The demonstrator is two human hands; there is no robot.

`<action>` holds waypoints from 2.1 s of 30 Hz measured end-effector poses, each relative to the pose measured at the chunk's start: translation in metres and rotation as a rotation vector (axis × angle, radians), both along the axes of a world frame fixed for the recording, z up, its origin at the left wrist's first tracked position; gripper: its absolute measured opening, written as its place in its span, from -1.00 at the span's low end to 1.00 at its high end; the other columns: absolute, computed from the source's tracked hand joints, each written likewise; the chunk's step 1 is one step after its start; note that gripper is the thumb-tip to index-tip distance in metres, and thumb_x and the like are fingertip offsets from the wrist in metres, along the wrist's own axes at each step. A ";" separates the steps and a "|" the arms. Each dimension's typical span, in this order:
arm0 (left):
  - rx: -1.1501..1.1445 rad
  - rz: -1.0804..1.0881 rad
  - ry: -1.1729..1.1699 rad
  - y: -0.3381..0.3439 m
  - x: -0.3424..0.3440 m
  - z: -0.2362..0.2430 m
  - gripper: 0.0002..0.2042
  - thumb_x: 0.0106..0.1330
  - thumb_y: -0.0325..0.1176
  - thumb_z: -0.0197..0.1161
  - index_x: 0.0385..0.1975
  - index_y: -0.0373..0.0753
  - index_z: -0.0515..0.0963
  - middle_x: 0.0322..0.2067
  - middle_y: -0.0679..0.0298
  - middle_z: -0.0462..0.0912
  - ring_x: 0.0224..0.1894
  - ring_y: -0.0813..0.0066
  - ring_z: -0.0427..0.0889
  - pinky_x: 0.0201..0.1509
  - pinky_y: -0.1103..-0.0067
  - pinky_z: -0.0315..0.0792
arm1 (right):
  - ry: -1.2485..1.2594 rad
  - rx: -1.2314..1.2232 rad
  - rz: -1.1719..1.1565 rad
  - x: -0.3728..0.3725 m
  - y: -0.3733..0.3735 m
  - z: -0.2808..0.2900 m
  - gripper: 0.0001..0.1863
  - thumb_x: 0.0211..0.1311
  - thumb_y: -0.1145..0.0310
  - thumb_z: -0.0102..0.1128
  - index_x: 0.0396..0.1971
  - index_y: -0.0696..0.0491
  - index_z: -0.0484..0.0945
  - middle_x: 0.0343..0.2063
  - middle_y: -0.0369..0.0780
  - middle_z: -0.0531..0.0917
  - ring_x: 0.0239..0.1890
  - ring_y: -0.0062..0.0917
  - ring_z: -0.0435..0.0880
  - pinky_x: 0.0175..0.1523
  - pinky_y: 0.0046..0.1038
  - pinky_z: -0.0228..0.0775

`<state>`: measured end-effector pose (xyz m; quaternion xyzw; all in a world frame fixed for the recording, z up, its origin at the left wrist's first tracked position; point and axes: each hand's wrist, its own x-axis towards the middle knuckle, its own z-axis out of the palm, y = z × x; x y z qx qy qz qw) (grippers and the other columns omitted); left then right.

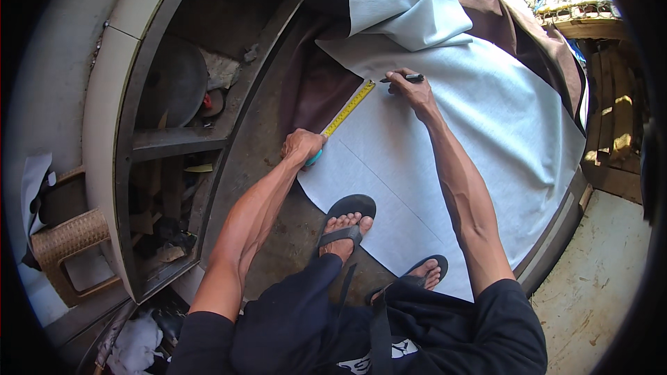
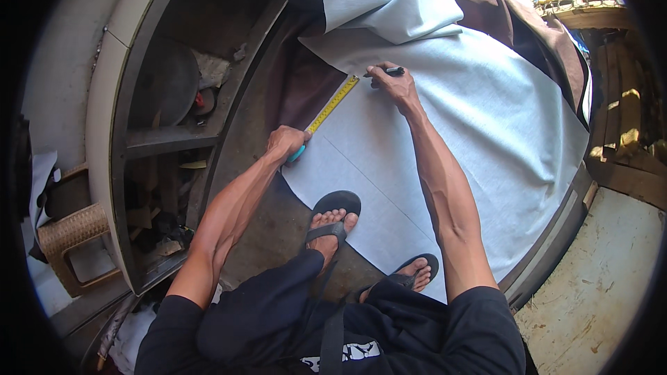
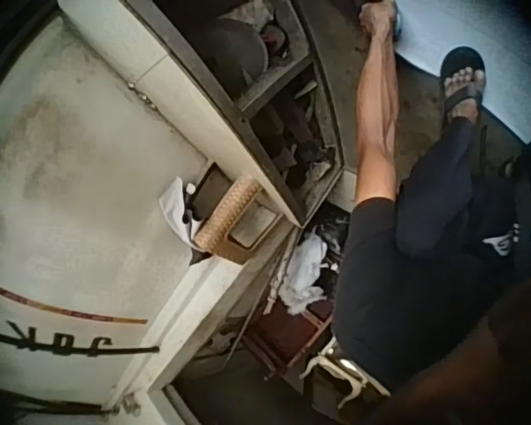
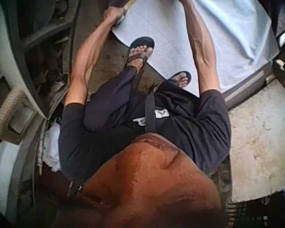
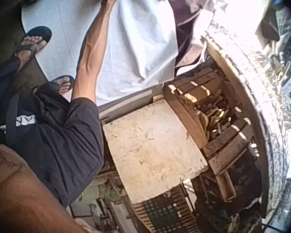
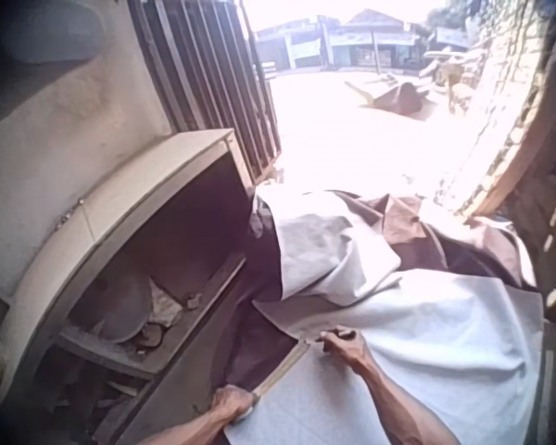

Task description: The person measures, marks, and cuts a piece of light-colored upholstery fabric using a tape measure, a marker, a metal ruler, and shears while working on the floor of a workshop.

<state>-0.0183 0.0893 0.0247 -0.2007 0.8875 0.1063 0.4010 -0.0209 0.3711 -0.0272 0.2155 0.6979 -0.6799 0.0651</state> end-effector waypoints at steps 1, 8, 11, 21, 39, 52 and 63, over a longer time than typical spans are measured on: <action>-0.001 0.000 0.001 -0.001 0.001 0.001 -0.56 0.20 0.08 0.34 -0.25 -0.23 0.75 -0.37 0.12 0.74 -0.44 0.23 0.75 -0.27 0.38 0.63 | -0.010 -0.003 0.001 0.001 -0.002 0.001 -0.58 0.21 0.04 0.29 -0.16 0.10 0.71 -0.41 -0.23 0.72 -0.33 -0.59 0.66 -0.13 -0.51 0.45; -0.013 0.000 0.022 0.004 0.001 0.003 -0.56 0.21 0.06 0.33 -0.28 -0.26 0.75 -0.40 0.13 0.74 -0.43 0.25 0.75 -0.30 0.38 0.64 | 0.031 0.055 0.012 0.003 -0.003 -0.002 -0.61 0.20 0.08 0.25 -0.17 0.08 0.72 -0.45 -0.26 0.72 -0.35 -0.62 0.64 -0.15 -0.54 0.45; -0.009 0.026 -0.003 0.006 -0.001 0.004 -0.56 0.21 0.06 0.33 -0.28 -0.26 0.75 -0.41 0.15 0.74 -0.44 0.27 0.75 -0.34 0.39 0.65 | 0.033 0.107 0.032 0.001 -0.004 -0.001 -0.62 0.20 0.07 0.24 -0.19 0.07 0.73 -0.46 -0.27 0.71 -0.35 -0.63 0.64 -0.17 -0.57 0.44; 0.024 0.037 -0.027 0.000 -0.002 -0.001 -0.57 0.20 0.07 0.34 -0.29 -0.24 0.75 -0.46 0.20 0.73 -0.43 0.31 0.74 -0.38 0.40 0.66 | -0.005 0.150 0.047 0.002 -0.007 0.001 -0.62 0.21 0.05 0.22 -0.19 0.03 0.74 -0.49 -0.29 0.70 -0.38 -0.63 0.63 -0.21 -0.53 0.43; -0.006 0.017 -0.027 0.007 -0.002 0.002 -0.59 0.19 0.05 0.35 -0.28 -0.22 0.75 -0.37 0.16 0.75 -0.39 0.27 0.75 -0.28 0.39 0.65 | 0.006 0.316 0.112 -0.006 -0.007 0.005 -0.58 0.14 0.02 0.19 -0.18 -0.01 0.75 -0.43 -0.17 0.74 -0.34 -0.42 0.71 -0.11 -0.43 0.51; -0.005 -0.009 0.002 0.007 0.000 0.001 -0.62 0.21 0.03 0.34 -0.30 -0.19 0.75 -0.37 0.14 0.75 -0.33 0.27 0.75 -0.24 0.37 0.62 | 0.004 0.409 0.133 -0.012 -0.009 0.000 -0.61 0.10 0.02 0.20 -0.19 -0.06 0.76 -0.30 -0.12 0.77 -0.19 -0.27 0.74 0.01 -0.36 0.52; 0.021 -0.047 0.017 0.005 0.000 0.004 -0.60 0.22 0.00 0.31 -0.22 -0.24 0.75 -0.36 0.06 0.74 -0.43 0.18 0.76 -0.27 0.37 0.64 | 0.127 0.445 0.188 -0.005 -0.004 0.005 -0.69 0.17 0.11 0.25 -0.20 -0.05 0.76 -0.32 -0.09 0.77 -0.24 -0.29 0.76 -0.03 -0.36 0.55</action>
